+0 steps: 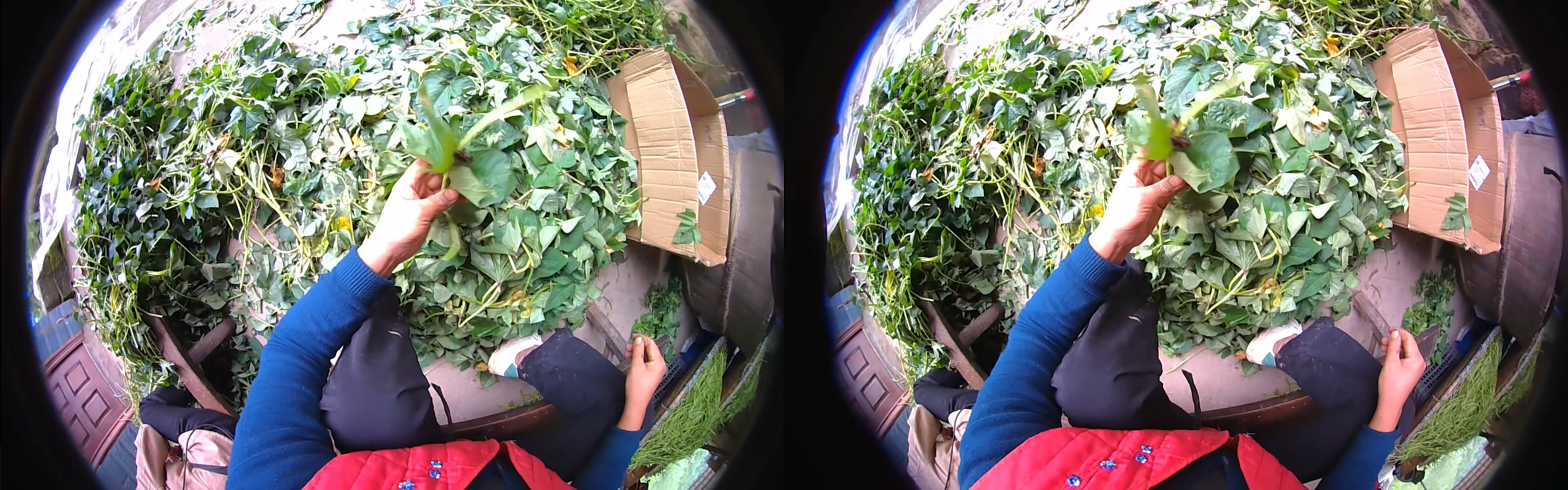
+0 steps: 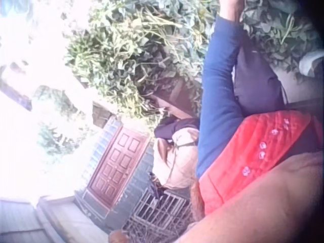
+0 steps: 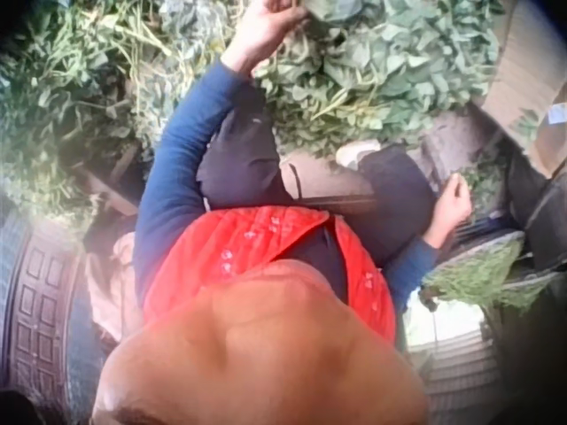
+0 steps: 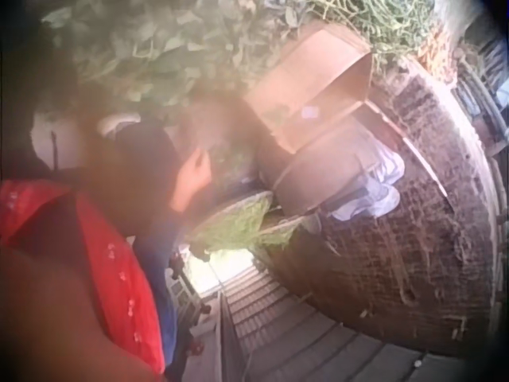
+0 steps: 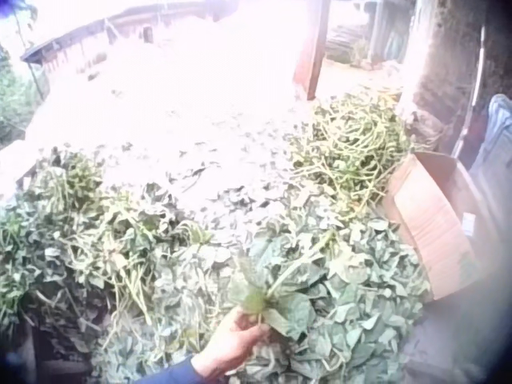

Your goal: The person sits cross-legged and repeatedly picks up long green vegetable stems from a large pile. They strip leaves and small branches from the stems by hand and drop the cleaned stems into a cardboard box to the right.

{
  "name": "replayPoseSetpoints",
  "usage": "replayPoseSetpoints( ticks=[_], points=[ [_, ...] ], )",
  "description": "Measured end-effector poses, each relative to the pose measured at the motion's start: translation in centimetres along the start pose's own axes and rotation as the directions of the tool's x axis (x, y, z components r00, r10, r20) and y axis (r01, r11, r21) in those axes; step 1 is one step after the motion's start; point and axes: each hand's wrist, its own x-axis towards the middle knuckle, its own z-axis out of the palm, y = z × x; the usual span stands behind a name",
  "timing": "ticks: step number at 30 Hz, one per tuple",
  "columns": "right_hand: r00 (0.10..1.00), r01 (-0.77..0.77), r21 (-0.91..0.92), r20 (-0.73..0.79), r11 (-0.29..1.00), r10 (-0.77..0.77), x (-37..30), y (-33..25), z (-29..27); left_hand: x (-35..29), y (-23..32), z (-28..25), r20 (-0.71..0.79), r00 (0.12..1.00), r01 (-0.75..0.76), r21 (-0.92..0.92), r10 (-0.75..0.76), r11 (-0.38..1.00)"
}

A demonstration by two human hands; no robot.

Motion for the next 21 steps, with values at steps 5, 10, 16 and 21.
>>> replayPoseSetpoints(
  ticks=[5,10,16,21],
  points=[
    [0.999,0.028,0.031,0.045,0.999,-0.03,-0.5,-1.2,0.3,-0.7,3.9,3.8,0.217,0.974,0.142,-0.336,-0.07,0.931],
    [0.998,0.01,0.08,0.065,0.997,-0.015,-1.2,-2.0,0.9,-1.3,4.2,4.8,0.286,0.958,0.167,-0.438,-0.039,0.883],
    [0.991,0.056,0.122,0.112,0.991,-0.069,-1.5,-2.3,1.5,-1.8,3.7,5.8,0.28,0.959,0.201,-0.582,-0.037,0.788],
    [0.979,0.006,0.192,0.2,0.981,-0.045,-1.9,-4.1,2.1,-1.7,1.3,6.1,0.162,0.982,0.173,-0.604,-0.093,0.778]
  ],
)
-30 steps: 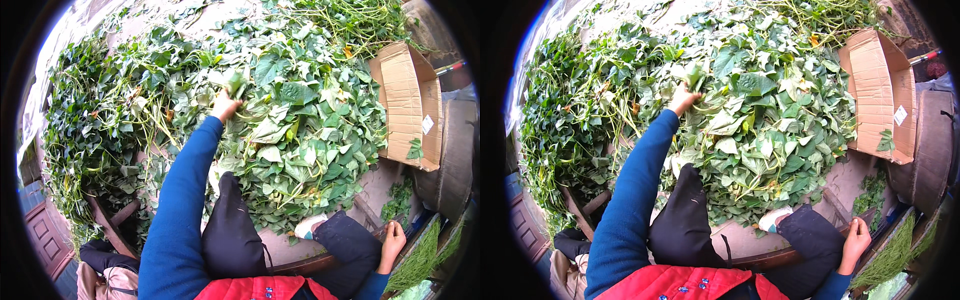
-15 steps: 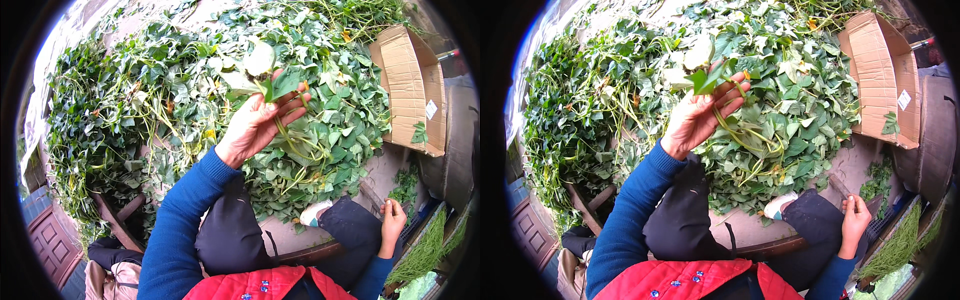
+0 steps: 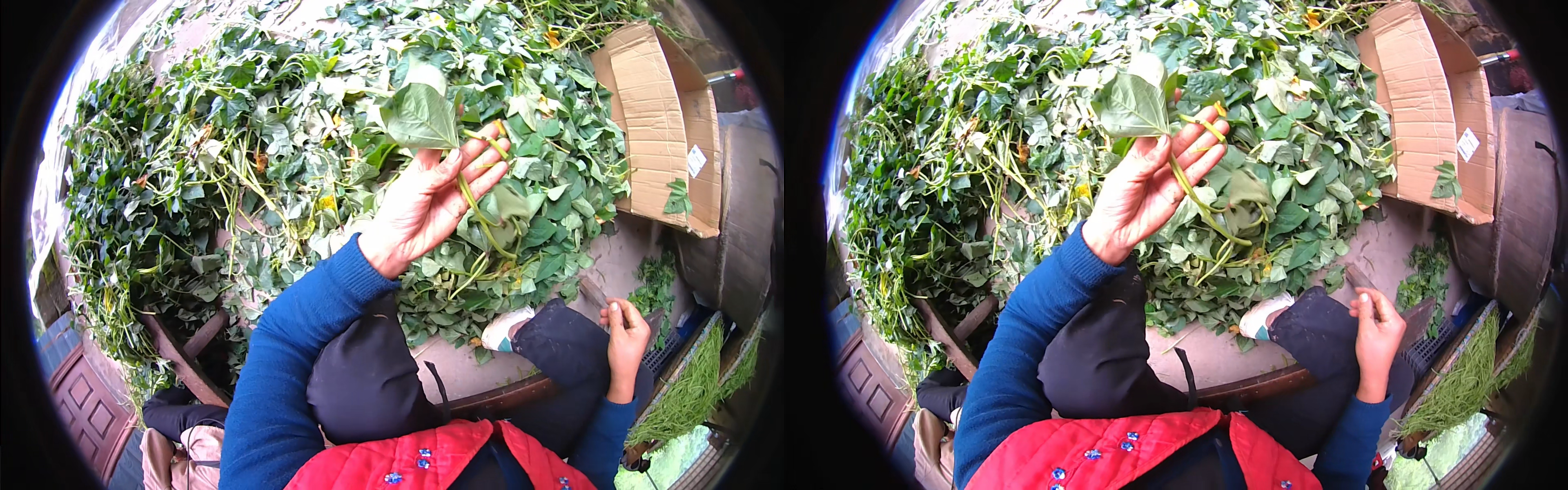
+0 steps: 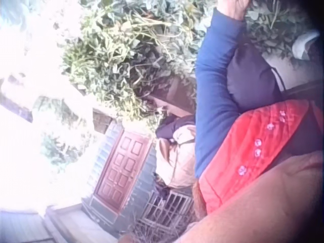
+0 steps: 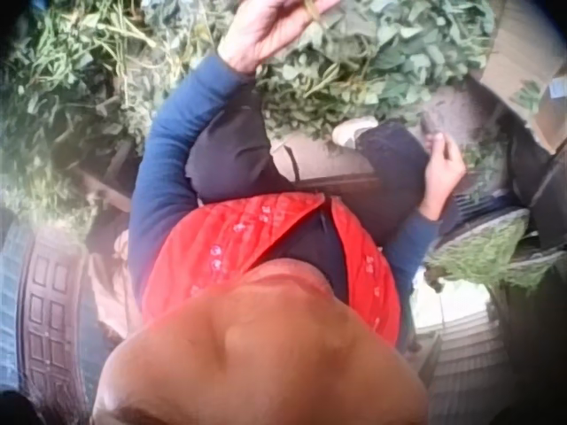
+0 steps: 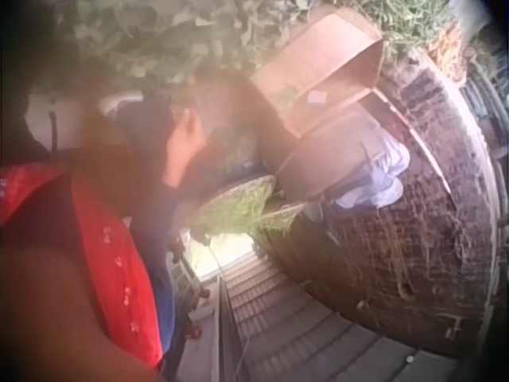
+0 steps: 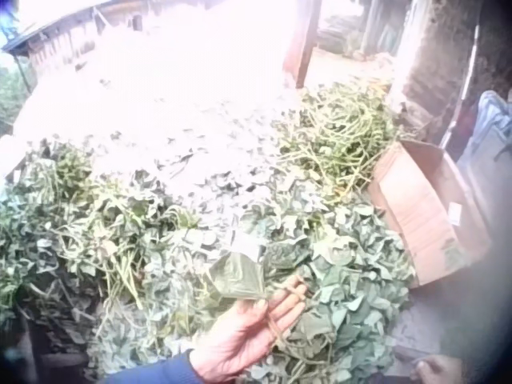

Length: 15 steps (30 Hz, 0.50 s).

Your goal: The person sits cross-legged and repeatedly picks up long green vegetable stems from a large pile. They strip leaves and small branches from the stems by hand and drop the cleaned stems into a cardboard box to the right.

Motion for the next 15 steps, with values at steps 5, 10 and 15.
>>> replayPoseSetpoints(
  ticks=[5,10,15],
  points=[
    [0.826,0.563,-0.237,0.193,0.792,-0.529,-0.6,-5.4,6.2,-0.4,-3.9,-1.0,-0.122,0.991,0.042,-0.096,-0.054,0.994],
    [0.8,0.573,-0.069,0.26,0.817,-0.54,-0.2,-5.3,11.9,-0.7,-5.7,0.1,-0.128,0.973,0.174,-0.125,-0.19,0.977],
    [0.722,-0.509,0.511,0.691,0.692,0.021,0.1,-4.9,10.0,-0.7,-4.3,-1.8,-0.165,0.962,0.217,-0.022,-0.217,0.976]
  ],
)
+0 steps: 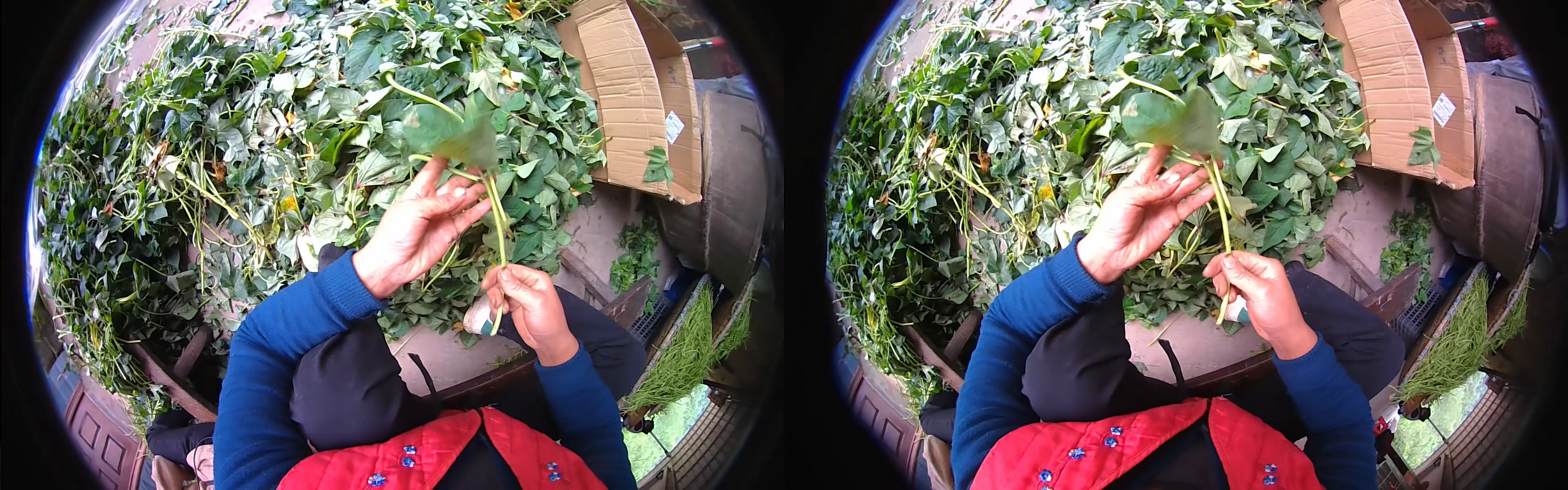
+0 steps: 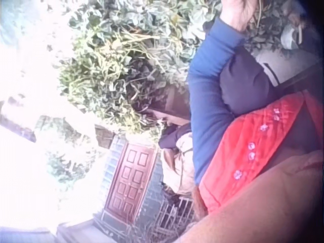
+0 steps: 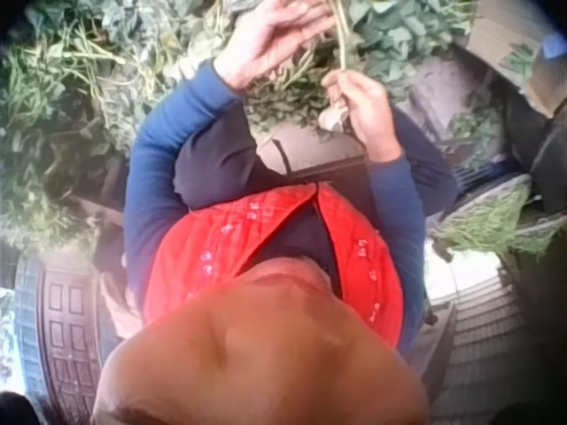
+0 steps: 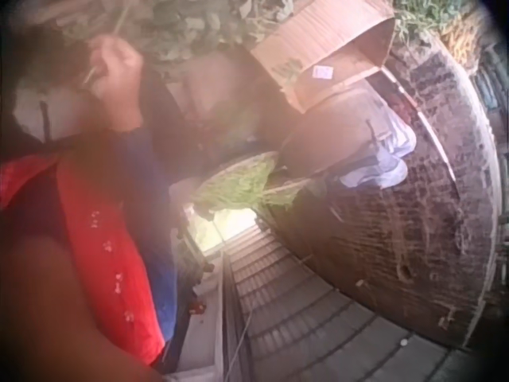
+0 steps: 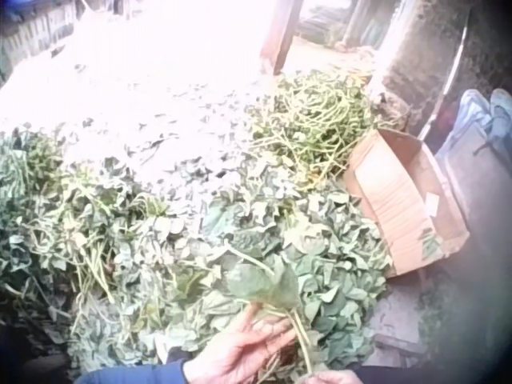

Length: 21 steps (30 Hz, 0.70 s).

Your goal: The person sits cross-legged and repeatedly picks up long green vegetable stems from a large pile. They strip leaves and small branches from the stems by hand and drop the cleaned stems into a cardboard box to the right.

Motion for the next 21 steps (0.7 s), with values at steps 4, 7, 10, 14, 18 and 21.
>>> replayPoseSetpoints(
  ticks=[4,7,10,14,18,21],
  points=[
    [0.984,-0.147,0.06,0.115,0.987,0.139,-0.3,0.5,0.2,0.4,1.0,-0.9,-0.052,0.996,-0.074,0.063,0.078,0.995],
    [0.987,-0.127,-0.07,0.092,0.989,0.134,-0.5,0.6,0.5,0.3,1.5,-0.7,-0.096,0.988,-0.109,0.116,0.12,0.987],
    [0.99,-0.112,-0.09,0.069,0.99,0.119,-0.4,0.6,0.3,0.3,1.5,-0.8,-0.107,0.987,-0.095,0.192,0.117,0.977],
    [0.999,-0.038,-0.2,-0.01,0.979,0.036,-0.6,0.0,0.5,0.2,1.5,-0.2,-0.145,0.986,-0.025,0.388,0.088,0.921],
    [0.987,0.04,-0.352,-0.133,0.935,-0.093,-0.2,0.1,0.3,-0.4,1.3,-0.3,-0.121,0.988,-0.022,0.524,0.1,0.852],
    [0.984,0.055,-0.355,-0.141,0.933,-0.111,0.1,0.3,0.3,-0.4,1.2,-0.7,-0.085,0.984,-0.069,0.632,0.158,0.772]
  ],
)
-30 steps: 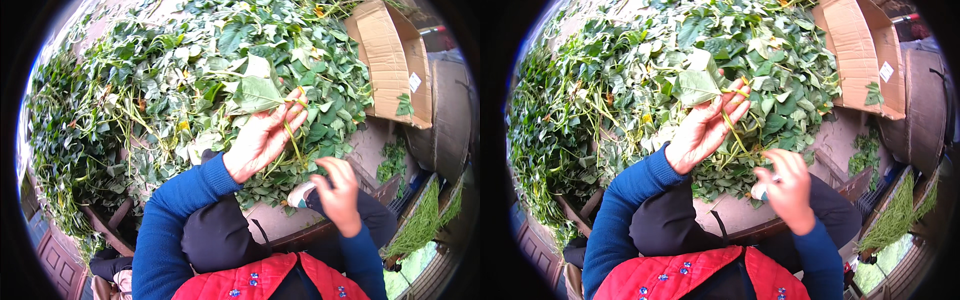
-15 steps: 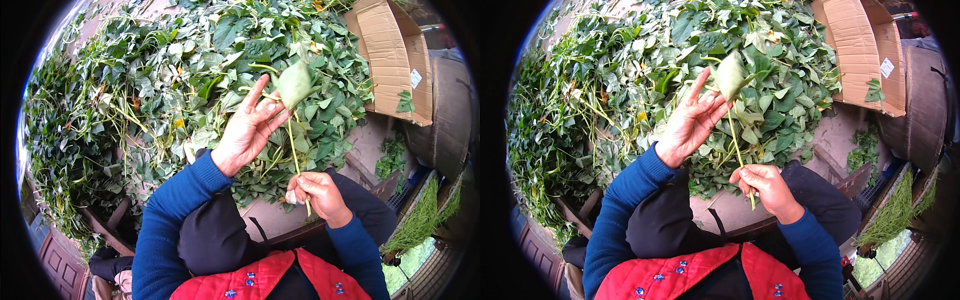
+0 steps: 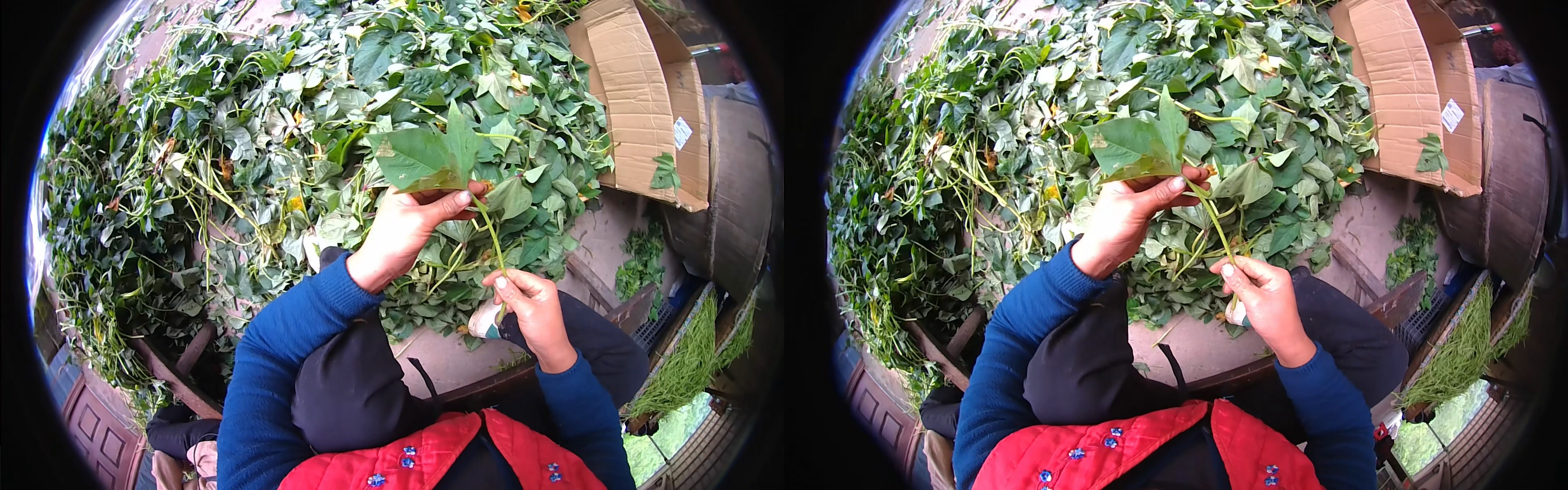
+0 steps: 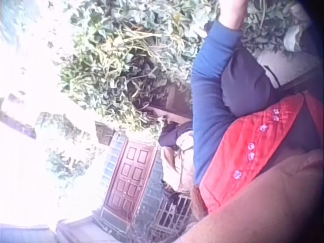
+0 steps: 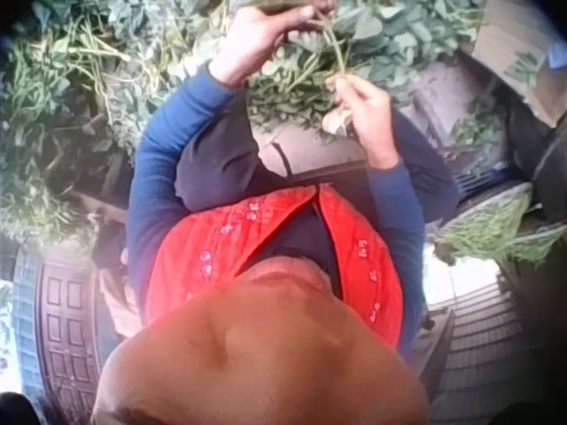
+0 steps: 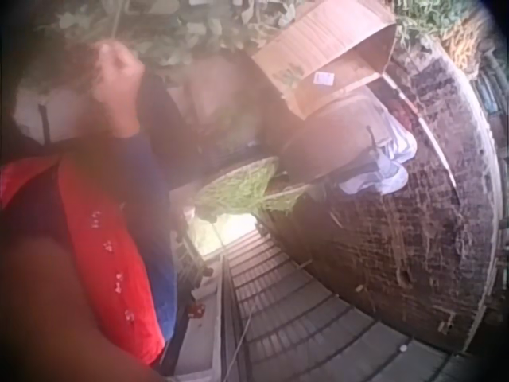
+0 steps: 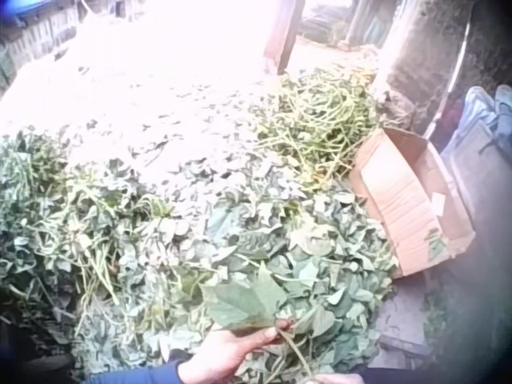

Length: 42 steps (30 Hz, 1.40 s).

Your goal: The person sits cross-legged and repeatedly picks up long green vegetable stems from a large pile. They strip leaves and small branches from the stems by hand and drop the cleaned stems into a cardboard box to the right.

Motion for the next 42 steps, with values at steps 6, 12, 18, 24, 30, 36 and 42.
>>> replayPoseSetpoints(
  ticks=[6,12,18,24,30,36,42],
  points=[
    [0.999,0.044,-0.113,0.017,0.993,-0.043,-0.1,1.1,0.1,-0.3,-0.2,-1.4,0.043,0.998,-0.062,0.294,0.052,0.954],
    [0.932,0.287,-0.714,0.054,0.638,-0.359,-0.9,-0.9,-1.3,-2.1,-0.5,-3.1,0.145,0.989,-0.103,0.621,0.016,0.777],
    [0.93,0.284,-0.891,0.166,0.354,-0.328,-5.4,-3.9,-4.0,-3.3,0.3,-0.9,0.599,0.775,-0.275,0.609,-0.203,0.744],
    [0.688,-0.209,-0.934,-0.351,0.29,-0.635,-12.0,-6.6,-11.9,-3.3,-0.1,-2.7,0.701,0.678,-0.239,0.496,-0.222,0.835],
    [0.405,-0.908,-0.418,-0.845,-0.043,-0.349,-22.9,2.9,-27.2,-3.2,-0.8,-3.1,0.773,0.633,-0.774,0.632,-0.046,-0.035],
    [0.416,-0.892,-0.434,-0.897,0.123,-0.146,-26.5,14.6,-31.2,-4.8,-1.0,-3.6,0.751,0.659,-0.748,0.649,-0.037,-0.14],
    [0.494,-0.636,-0.664,-0.742,0.394,-0.453,-18.2,6.2,-26.1,-3.5,5.9,-15.0,-0.063,0.865,-0.055,0.974,0.498,0.218]
  ],
)
